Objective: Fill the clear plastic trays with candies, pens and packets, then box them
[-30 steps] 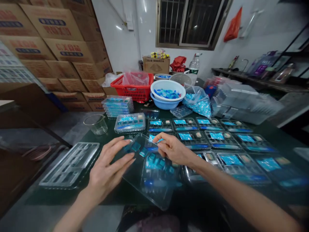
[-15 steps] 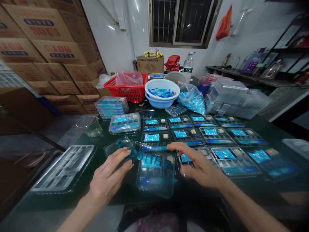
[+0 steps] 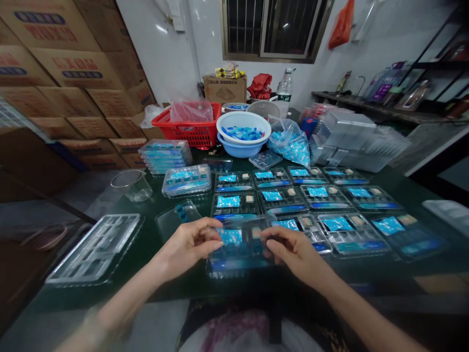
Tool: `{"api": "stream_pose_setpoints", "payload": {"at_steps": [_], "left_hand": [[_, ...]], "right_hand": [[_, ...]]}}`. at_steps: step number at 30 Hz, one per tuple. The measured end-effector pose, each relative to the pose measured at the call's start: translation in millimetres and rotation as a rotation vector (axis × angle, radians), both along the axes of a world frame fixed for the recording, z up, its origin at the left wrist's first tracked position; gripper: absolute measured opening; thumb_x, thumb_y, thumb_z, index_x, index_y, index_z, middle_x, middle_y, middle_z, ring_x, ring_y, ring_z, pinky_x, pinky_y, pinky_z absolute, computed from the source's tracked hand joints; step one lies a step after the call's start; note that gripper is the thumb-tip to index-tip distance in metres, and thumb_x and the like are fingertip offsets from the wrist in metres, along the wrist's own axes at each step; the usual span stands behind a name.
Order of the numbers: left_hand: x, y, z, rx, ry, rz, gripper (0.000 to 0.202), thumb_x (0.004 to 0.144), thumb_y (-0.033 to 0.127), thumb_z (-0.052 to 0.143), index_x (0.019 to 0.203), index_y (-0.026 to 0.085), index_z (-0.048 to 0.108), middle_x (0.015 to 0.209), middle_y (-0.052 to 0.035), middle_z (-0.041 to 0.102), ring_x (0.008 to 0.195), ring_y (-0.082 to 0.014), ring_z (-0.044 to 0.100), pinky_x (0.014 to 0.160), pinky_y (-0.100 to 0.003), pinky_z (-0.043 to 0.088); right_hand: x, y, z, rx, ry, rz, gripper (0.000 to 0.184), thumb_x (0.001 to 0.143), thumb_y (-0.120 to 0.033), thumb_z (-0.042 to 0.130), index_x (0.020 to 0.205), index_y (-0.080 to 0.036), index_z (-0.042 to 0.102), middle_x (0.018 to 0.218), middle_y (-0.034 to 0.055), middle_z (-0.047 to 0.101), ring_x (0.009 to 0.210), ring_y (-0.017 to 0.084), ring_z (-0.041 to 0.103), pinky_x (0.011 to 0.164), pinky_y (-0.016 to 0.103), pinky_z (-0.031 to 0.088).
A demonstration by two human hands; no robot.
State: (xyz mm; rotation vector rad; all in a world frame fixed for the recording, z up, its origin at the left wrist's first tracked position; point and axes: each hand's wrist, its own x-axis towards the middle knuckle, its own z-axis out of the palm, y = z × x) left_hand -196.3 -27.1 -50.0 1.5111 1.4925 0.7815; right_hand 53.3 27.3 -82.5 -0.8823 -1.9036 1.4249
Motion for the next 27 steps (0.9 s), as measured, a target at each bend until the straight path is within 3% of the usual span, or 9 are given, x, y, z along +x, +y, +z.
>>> {"api": "stream_pose_setpoints", "payload": {"at_steps": [3,6,12,16,19,21,23,25,27], "left_hand": [[-1.7,21.2,-11.8,-0.157,-0.154,-0.02,0.044,0.072,0.032,0.062,0.108,0.015,0.044,0.064,0.0024,0.058,0.048,-0.0117,0.053,0.044,-0.024,0.044],[-9.6,36.1,-25.2,-0.177,-0.139,-0.004,0.046,0.069,0.033,0.064,0.105,0.012,0.044,0.057,0.0043,0.054,0.041,-0.0102,0.049,0.039,-0.022,0.039],[-14.3,41.7,-34.4,-0.181,-0.049,-0.003,0.049,0.07,0.036,0.062,0.108,0.012,0.043,0.056,0.0057,0.048,0.045,-0.0106,0.048,0.035,-0.02,0.034],[-9.1,34.7,-37.1,-0.187,0.096,0.059,0.055,0.071,0.042,0.058,0.114,0.011,0.042,0.061,0.0033,0.051,0.05,-0.0136,0.051,0.039,-0.023,0.038],[-4.8,23.4,-41.9,-0.053,0.439,0.089,0.053,0.073,0.045,0.054,0.114,0.012,0.048,0.069,-0.0022,0.057,0.062,-0.0189,0.057,0.056,-0.031,0.046],[-0.4,14.5,-43.7,0.115,0.731,0.156,0.052,0.074,0.045,0.053,0.116,0.015,0.048,0.09,-0.0091,0.058,0.079,-0.025,0.057,0.064,-0.036,0.046],[6.4,7.4,-43.1,0.304,0.884,0.186,0.052,0.076,0.041,0.053,0.12,0.016,0.045,0.11,-0.0143,0.049,0.096,-0.0288,0.051,0.07,-0.039,0.046],[16.0,4.1,-41.0,0.45,0.871,0.049,0.054,0.075,0.039,0.055,0.122,0.015,0.043,0.119,-0.0163,0.042,0.108,-0.0292,0.043,0.08,-0.04,0.044],[26.7,4.3,-40.3,0.496,0.832,-0.198,0.066,0.07,0.045,0.06,0.125,0.016,0.04,0.128,-0.0166,0.036,0.119,-0.0318,0.031,0.091,-0.046,0.036]], "right_hand": [[-5.1,4.7,-15.3,-0.226,0.004,-0.039,0.026,0.084,-0.034,0.045,0.103,-0.017,0.051,0.07,0.0002,0.055,0.059,0.012,0.056,0.044,0.02,0.043],[-8.4,5.3,-28.5,-0.263,-0.079,-0.076,0.029,0.081,-0.033,0.047,0.105,-0.015,0.048,0.07,0.0002,0.055,0.055,0.013,0.055,0.04,0.021,0.041],[-5.8,2.1,-34.8,0.254,-0.547,-0.233,0.028,0.078,-0.032,0.053,0.103,-0.017,0.053,0.066,-0.0008,0.058,0.062,0.016,0.055,0.06,0.029,0.04],[-5.8,1.0,-35.2,0.376,-0.762,-0.311,0.045,0.075,-0.034,0.059,0.115,-0.02,0.046,0.074,0.0001,0.059,0.066,0.019,0.056,0.058,0.029,0.037],[-6.4,0.1,-38.0,0.494,-0.776,-0.295,0.046,0.076,-0.028,0.06,0.118,-0.024,0.042,0.092,0.0031,0.057,0.08,0.021,0.056,0.063,0.03,0.039],[-6.5,-0.1,-38.9,0.539,-0.731,-0.241,0.036,0.079,-0.025,0.057,0.113,-0.027,0.046,0.094,0.0016,0.055,0.084,0.019,0.055,0.065,0.028,0.039],[-6.8,-0.2,-38.1,0.561,-0.693,-0.2,0.032,0.08,-0.022,0.056,0.11,-0.03,0.047,0.093,-0.0004,0.054,0.083,0.017,0.054,0.065,0.027,0.039],[-7.7,-0.6,-36.3,0.588,-0.714,-0.171,0.029,0.081,-0.021,0.054,0.108,-0.03,0.049,0.091,-0.0006,0.053,0.082,0.017,0.054,0.064,0.026,0.039],[-8.8,-2.0,-35.2,0.632,-0.784,-0.146,0.023,0.083,-0.021,0.051,0.105,-0.028,0.052,0.088,0.0009,0.053,0.081,0.018,0.053,0.062,0.027,0.039]]}}
